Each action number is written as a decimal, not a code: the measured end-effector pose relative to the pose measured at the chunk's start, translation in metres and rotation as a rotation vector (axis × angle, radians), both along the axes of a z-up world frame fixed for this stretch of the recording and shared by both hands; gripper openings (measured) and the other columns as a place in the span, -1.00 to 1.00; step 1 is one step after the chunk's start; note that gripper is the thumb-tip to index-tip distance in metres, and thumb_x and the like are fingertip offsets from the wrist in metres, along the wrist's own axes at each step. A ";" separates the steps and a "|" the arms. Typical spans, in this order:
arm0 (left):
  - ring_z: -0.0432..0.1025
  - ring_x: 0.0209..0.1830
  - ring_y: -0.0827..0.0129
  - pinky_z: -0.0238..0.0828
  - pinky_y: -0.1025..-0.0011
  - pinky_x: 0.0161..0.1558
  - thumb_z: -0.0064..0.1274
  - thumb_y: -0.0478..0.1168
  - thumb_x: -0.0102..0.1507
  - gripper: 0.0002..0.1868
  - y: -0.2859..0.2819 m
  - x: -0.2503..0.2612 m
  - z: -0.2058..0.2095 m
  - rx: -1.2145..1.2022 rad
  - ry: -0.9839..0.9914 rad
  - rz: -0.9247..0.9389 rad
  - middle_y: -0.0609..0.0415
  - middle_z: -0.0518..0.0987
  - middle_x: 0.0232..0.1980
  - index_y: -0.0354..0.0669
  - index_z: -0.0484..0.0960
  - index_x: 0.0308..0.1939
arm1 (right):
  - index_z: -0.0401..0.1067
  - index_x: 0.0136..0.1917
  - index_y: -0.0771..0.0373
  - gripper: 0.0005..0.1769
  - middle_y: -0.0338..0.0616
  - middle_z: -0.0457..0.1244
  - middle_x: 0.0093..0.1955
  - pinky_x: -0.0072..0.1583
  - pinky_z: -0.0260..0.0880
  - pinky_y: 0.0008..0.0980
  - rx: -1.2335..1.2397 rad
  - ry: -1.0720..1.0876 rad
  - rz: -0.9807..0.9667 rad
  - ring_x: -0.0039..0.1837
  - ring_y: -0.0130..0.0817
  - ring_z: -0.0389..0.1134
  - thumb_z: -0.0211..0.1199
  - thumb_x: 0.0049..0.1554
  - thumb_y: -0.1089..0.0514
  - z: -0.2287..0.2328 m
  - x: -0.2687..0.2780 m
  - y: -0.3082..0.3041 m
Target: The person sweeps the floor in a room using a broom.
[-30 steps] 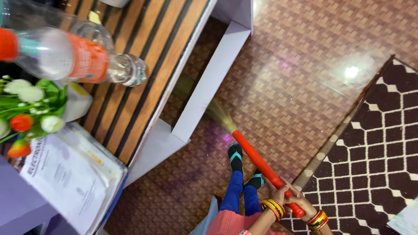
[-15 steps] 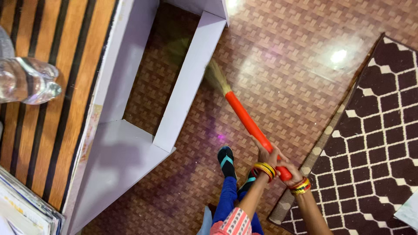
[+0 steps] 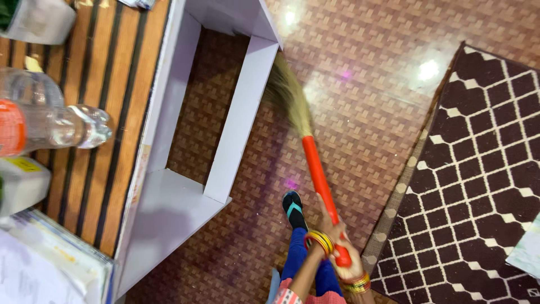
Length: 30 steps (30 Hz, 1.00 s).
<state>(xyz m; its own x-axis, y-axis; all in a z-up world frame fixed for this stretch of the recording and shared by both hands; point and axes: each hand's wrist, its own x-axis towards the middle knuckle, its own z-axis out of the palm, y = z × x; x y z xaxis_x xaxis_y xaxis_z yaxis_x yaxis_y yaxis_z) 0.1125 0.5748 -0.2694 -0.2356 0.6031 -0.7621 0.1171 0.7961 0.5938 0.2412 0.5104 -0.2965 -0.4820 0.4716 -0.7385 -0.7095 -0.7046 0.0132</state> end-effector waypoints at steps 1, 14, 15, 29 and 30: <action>0.54 -0.38 0.05 0.55 0.15 -0.33 0.18 -0.23 0.16 0.33 -0.005 0.014 0.010 -0.019 0.092 -0.118 -0.18 0.63 -0.20 0.10 -0.67 0.59 | 0.17 0.48 -0.09 -0.41 -0.27 0.19 -0.22 -0.26 0.35 -0.38 -0.007 -0.060 -0.003 -0.30 -0.46 0.25 0.10 0.20 0.23 0.014 0.013 -0.006; 0.52 -0.03 0.20 0.60 0.28 -0.12 0.15 -0.20 0.18 0.31 -0.036 0.109 0.183 0.158 -0.473 -0.017 -0.10 0.43 0.24 0.10 -0.59 0.68 | -0.23 0.69 -0.27 0.08 -0.13 0.24 -0.10 -0.34 0.32 -0.36 0.253 -0.530 0.243 -0.37 -0.38 0.24 0.09 0.04 0.32 0.216 0.107 -0.018; 0.52 0.09 0.23 0.63 0.27 -0.04 0.17 -0.24 0.21 0.29 -0.055 0.120 0.194 0.233 -0.482 -0.002 -0.04 0.35 0.39 0.12 -0.56 0.70 | -0.27 0.71 -0.29 0.12 -0.13 0.23 -0.10 -0.35 0.32 -0.36 0.249 -0.566 0.269 -0.37 -0.36 0.25 0.08 0.03 0.33 0.235 0.116 -0.031; 0.45 -0.46 0.36 0.41 0.38 -0.50 0.19 0.02 0.30 -0.41 -0.172 0.172 0.158 -0.216 -0.763 0.043 0.10 0.54 -0.24 -0.02 0.23 0.25 | -0.04 0.64 -0.16 -0.06 0.00 0.27 -0.29 -0.39 0.33 -0.29 -0.056 -0.515 0.351 -0.40 -0.27 0.31 0.13 0.06 0.31 0.315 0.139 -0.084; 0.36 -0.63 0.39 0.27 0.44 -0.66 0.19 0.13 0.31 -0.53 -0.151 0.173 0.152 -0.221 -0.802 -0.031 0.13 0.51 -0.39 -0.03 0.40 0.10 | -0.08 0.64 -0.19 -0.05 -0.07 0.25 -0.30 -0.40 0.32 -0.30 -0.029 -0.510 0.355 -0.42 -0.30 0.28 0.12 0.06 0.28 0.308 0.138 -0.072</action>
<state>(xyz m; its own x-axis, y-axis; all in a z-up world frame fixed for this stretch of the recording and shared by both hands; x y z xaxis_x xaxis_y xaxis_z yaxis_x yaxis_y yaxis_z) 0.2859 0.4239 -0.1175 0.4434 0.4174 -0.7932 -0.2507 0.9074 0.3374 0.3796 0.4383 0.0112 -0.1886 0.3237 -0.9272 -0.3539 -0.9031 -0.2433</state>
